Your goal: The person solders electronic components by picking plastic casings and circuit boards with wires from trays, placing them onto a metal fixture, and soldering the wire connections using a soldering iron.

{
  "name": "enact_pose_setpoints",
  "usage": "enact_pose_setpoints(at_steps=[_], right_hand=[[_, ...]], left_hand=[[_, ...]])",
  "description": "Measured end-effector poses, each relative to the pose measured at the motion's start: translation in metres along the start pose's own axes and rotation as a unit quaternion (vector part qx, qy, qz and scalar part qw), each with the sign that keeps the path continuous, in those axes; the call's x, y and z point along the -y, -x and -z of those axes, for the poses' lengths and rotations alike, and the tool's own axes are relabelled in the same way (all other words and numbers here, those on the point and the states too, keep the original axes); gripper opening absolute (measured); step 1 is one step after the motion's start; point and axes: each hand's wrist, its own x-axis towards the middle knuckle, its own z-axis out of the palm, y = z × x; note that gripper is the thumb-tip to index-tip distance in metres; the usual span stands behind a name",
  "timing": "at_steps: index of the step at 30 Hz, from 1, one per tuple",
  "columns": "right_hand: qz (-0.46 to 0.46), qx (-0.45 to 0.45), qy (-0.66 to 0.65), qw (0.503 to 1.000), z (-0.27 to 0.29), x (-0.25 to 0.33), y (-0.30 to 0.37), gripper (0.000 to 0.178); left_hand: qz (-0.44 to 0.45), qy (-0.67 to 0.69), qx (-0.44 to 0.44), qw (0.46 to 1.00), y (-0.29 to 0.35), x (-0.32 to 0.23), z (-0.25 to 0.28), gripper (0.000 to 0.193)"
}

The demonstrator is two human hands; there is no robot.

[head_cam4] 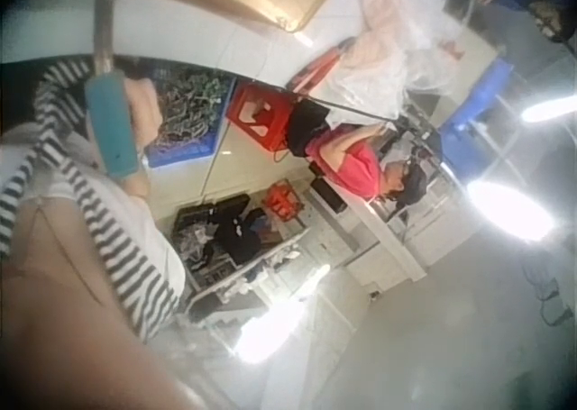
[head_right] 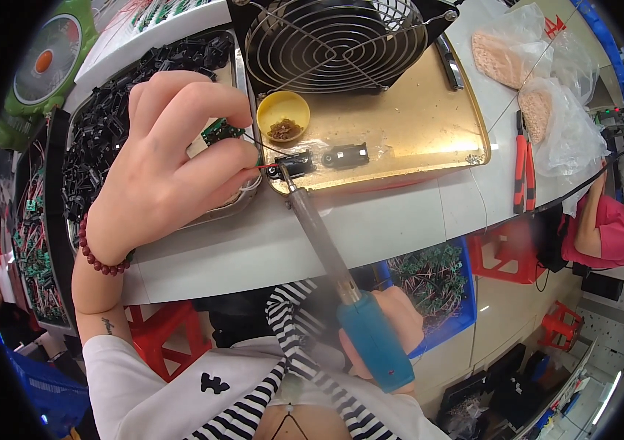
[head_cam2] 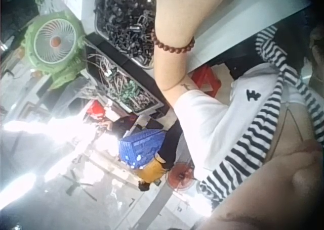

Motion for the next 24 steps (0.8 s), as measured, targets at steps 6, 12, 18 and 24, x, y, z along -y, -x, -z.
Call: enact_pose_setpoints(at_steps=[6,12,18,24], right_hand=[[-0.020,-0.004,-0.007,1.000,0.000,0.002,0.001,0.031],[0.007,0.016,0.017,1.000,0.002,0.001,0.000,0.030],[0.018,-0.019,-0.044,0.999,0.002,-0.016,0.012,0.026],[0.007,-0.028,-0.062,0.998,0.004,-0.021,0.014,0.028]], left_hand=[[-0.002,0.005,0.000,1.000,0.000,0.000,-0.001,0.026],[-0.005,0.004,-0.004,1.000,0.001,0.000,-0.001,0.027],[-0.011,-0.002,-0.010,1.000,0.001,0.001,-0.004,0.027],[-0.009,0.004,-0.004,1.000,0.001,0.001,-0.003,0.027]])
